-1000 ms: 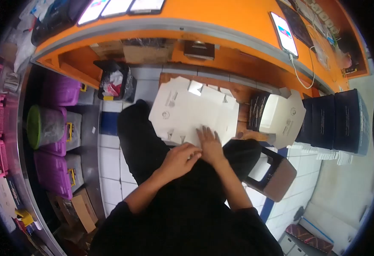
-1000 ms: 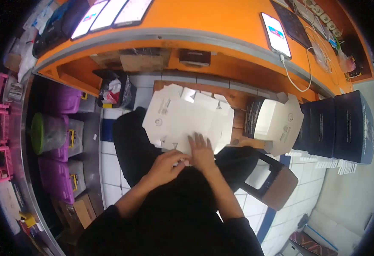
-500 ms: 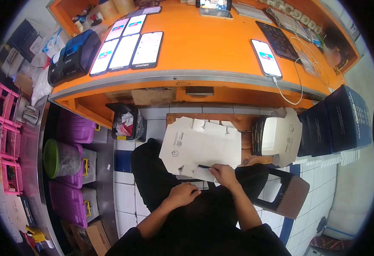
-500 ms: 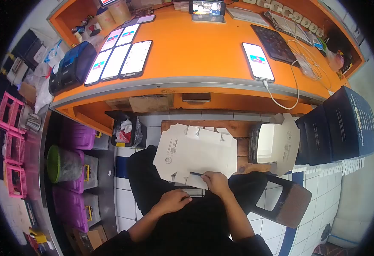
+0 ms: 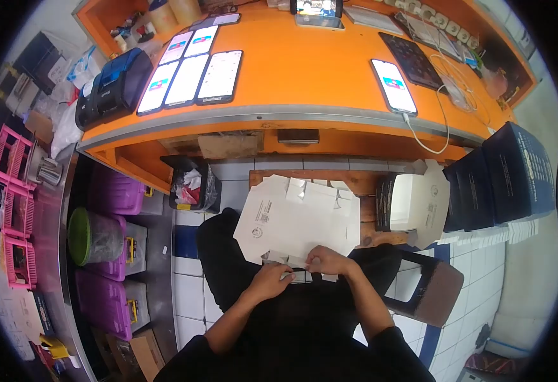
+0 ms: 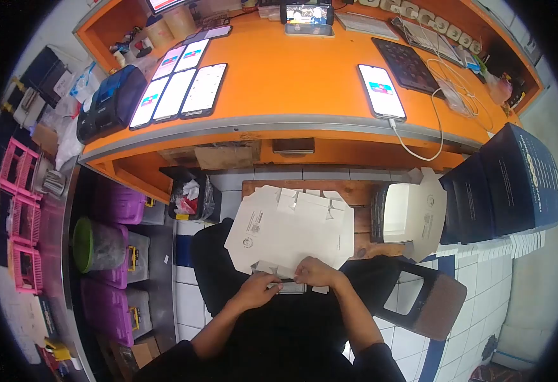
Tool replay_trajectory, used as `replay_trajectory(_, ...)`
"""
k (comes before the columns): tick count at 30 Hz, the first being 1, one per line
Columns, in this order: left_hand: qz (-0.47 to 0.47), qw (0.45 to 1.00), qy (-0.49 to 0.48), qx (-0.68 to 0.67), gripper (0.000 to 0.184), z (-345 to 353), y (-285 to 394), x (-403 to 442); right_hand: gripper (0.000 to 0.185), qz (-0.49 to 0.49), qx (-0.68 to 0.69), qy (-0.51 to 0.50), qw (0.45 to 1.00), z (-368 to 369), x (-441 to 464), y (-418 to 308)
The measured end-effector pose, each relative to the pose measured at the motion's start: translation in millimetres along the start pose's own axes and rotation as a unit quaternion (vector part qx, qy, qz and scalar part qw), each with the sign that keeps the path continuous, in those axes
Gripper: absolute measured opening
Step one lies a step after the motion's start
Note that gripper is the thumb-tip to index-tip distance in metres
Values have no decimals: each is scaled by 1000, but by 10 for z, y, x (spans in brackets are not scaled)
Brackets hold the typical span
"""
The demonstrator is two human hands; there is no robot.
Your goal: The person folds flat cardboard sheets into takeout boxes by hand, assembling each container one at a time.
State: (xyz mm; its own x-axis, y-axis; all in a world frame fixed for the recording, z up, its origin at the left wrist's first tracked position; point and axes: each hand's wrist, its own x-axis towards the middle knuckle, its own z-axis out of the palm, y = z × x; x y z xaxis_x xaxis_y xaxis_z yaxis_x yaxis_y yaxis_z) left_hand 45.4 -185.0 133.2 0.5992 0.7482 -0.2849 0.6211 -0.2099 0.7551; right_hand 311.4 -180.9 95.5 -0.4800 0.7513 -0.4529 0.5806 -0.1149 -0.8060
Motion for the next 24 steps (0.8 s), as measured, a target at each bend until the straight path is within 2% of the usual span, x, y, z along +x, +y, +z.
replay_trajectory(1, -1, 1000, 0, 1, 31, 17, -16, -21, 36, -1, 1, 0, 1000, 21, -5, -24)
replay_trajectory(3, -20, 1000, 5, 16, 33, 45, -26, -57, 37, 18, -40, 64, 997, 81, -36, -73)
replay_trajectory(7, -73, 997, -14, -8, 38, 18, 32, -84, 38, 16, -1, 70, 997, 78, 9, -24)
replay_trajectory(9, -126, 992, -14, -1, 44, -14, 78, -75, 37, 13, 41, 36, 998, 67, 13, 1)
replay_trajectory(13, -136, 990, -33, 2, 48, 25, -15, -31, 36, -3, 61, 39, 997, 104, 34, 97)
replay_trajectory(16, -108, 994, -1, 24, 48, 42, -34, -33, 35, -32, -5, 67, 997, 99, 61, 36)
replay_trajectory(18, -140, 988, -62, 17, 48, -5, -5, -19, 37, 17, -40, 72, 996, 70, 84, -20)
replay_trajectory(19, -140, 988, -62, 17, 48, -35, 2, -23, 37, 17, -40, 73, 996, 70, 70, -24)
replay_trajectory(21, -132, 983, -127, 18, 46, -137, 38, -36, 32, 13, 28, 87, 996, 75, 38, -15)
replay_trajectory(22, -133, 983, -126, 18, 46, -191, 85, -41, 32, 12, 28, 86, 996, 76, 5, -2)
replay_trajectory(24, -169, 984, -43, -43, 36, -275, 177, -68, 22, -37, 249, 114, 961, 81, -87, 9)
